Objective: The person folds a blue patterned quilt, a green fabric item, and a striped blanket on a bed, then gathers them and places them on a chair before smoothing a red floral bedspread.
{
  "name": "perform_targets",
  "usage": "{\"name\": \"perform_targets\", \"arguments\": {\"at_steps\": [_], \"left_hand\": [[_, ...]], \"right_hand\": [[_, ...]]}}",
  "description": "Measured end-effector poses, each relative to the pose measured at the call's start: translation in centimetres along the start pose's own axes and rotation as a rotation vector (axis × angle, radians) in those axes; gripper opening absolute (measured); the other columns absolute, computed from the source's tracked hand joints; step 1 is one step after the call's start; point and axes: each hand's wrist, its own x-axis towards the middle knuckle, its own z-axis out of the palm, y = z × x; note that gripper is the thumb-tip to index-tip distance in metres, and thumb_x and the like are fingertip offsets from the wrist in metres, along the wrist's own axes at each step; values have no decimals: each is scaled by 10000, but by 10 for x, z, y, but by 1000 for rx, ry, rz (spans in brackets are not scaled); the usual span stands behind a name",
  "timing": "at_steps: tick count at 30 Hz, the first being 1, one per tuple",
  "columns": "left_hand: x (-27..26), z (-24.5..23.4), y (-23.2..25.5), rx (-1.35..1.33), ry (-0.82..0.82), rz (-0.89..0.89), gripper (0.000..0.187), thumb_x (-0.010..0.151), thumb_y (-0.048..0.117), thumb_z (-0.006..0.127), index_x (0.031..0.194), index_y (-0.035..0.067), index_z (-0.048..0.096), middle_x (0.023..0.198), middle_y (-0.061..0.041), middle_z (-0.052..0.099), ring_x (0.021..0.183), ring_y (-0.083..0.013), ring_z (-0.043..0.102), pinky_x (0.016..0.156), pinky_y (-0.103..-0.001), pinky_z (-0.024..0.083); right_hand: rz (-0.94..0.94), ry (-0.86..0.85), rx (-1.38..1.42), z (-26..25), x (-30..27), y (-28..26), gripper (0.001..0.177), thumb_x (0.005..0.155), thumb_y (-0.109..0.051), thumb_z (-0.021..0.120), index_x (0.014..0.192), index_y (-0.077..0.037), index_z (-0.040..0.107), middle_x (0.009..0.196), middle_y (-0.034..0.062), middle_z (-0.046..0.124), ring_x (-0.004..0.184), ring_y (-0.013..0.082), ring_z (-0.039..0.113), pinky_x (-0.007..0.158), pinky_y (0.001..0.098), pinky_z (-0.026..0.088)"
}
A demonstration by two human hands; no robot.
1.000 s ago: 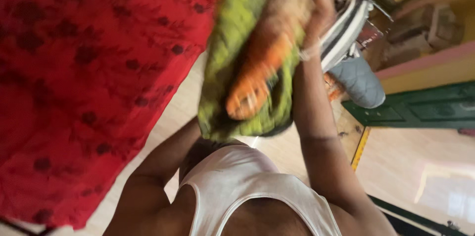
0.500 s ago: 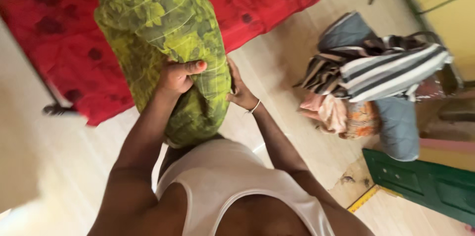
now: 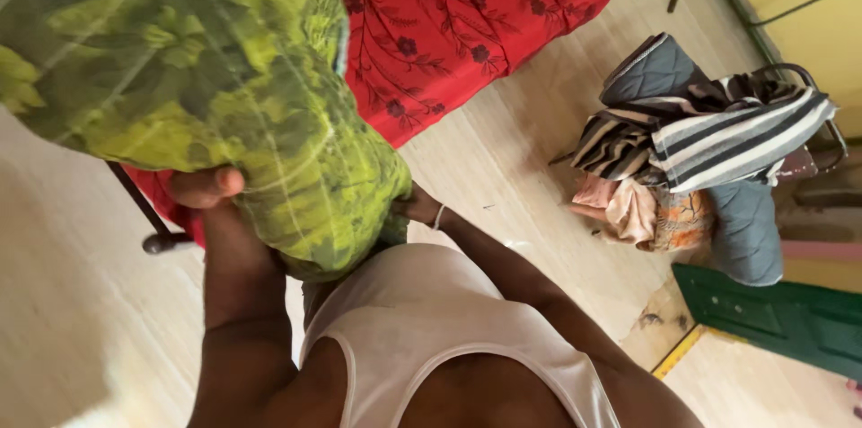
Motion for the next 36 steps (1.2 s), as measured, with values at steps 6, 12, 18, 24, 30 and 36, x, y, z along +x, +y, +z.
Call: {"name": "perform_targets", "arguments": {"at_steps": [6,12,18,24,30,36], "left_hand": [[87,-110,40,489,245,63,838,990,321,710,1548,89,130,1557,-149,244,1426,-328,328,1220,-496,290],[169,-160,32,1356,351,37,933,1053,420,647,1608,115,-39,1668,-170,79,1531,-356,200,1300,-535,197],[208,-41,-116,1313,-125,176,1023,1133,538,585,1669,100,-167,1773,-254,-83,1648,-391,101,1352,-556,127],[197,96,-265,1393,-521,11,1138,915,321,776,1675,59,-30,1747,-244,115,1602,-442,141,1278,-531,227],[215,179,-371,1175,-633,57,1061,975,261,754,1659,3,-14,1727,-288,106,1616,-435,167,1318,-504,231],[246,263,-425,1145,-612,37,931,1085,365,618,1661,12,-22,1739,-290,57,1619,-445,139,1298,-500,236]], "right_hand": [[-11,145,472,56,98,-87,566,1032,-106,636,1558,-9,452,1463,125,618,1331,258,605,1136,416,501],[31,-119,-339,53,116,-167,677,975,-111,704,1551,-106,348,1416,81,565,1302,204,563,967,370,570],[83,60,20,-20,87,-108,562,1023,-78,608,1573,-105,495,1377,129,651,1150,188,655,872,338,585],[-80,372,340,-146,21,-122,578,968,-54,662,1502,-136,454,1343,90,607,1093,219,687,825,380,644],[-22,775,199,-275,-44,-159,515,1072,-303,581,1516,-71,461,1364,141,605,1080,235,699,832,362,627],[-163,885,166,-400,-49,-200,553,1058,-297,576,1544,-90,413,1429,115,551,1077,226,686,835,374,611]]}}
